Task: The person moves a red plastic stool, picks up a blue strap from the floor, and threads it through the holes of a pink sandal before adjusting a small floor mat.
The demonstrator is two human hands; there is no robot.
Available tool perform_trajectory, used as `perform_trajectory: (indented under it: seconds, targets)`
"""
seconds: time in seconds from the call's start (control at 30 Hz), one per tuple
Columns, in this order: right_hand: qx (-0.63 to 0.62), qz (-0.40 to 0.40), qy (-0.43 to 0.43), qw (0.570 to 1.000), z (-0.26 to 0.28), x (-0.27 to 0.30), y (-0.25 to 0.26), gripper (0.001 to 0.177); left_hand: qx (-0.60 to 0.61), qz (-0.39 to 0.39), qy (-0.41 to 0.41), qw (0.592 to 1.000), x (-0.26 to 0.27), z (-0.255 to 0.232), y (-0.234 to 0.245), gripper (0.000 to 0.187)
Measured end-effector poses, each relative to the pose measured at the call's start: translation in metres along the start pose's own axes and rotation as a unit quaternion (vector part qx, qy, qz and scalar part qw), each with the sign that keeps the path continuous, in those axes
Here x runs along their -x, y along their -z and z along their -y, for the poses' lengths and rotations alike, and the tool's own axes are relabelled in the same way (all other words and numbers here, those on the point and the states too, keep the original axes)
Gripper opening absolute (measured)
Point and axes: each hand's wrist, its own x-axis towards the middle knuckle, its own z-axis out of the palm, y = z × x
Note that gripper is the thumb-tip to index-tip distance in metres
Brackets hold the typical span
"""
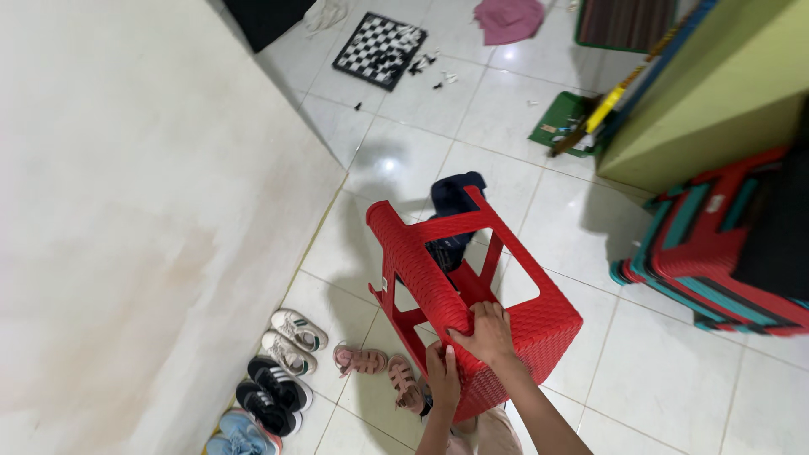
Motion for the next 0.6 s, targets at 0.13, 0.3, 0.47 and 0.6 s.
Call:
perform_trajectory:
  seconds: [0.13,0.3,0.47,0.6]
  targets:
    - [-0.008,-0.014,-0.044,0.999,0.001,0.038,0.021,0.077,0.053,0.029,-0.082,0.995,0.02,-0.013,0.006,0.041]
    - [-0.047,-0.043,-0.089,0.994,-0.002,0.087,0.041,0.078,-0.018,0.074,-0.104,0.992,0.047,-0.042,0.024,0.044]
    - [-0.076,-0.064,-0.078,0.992,-0.019,0.144,0.058,0.084,0.022,0.114,-0.069,0.991,0.082,-0.072,0.033,0.046]
    - [-0.095,-0.065,-0.096,0.989,-0.03,0.19,0.069,0.09,-0.005,0.164,-0.052,0.985,0.11,-0.094,0.039,0.046]
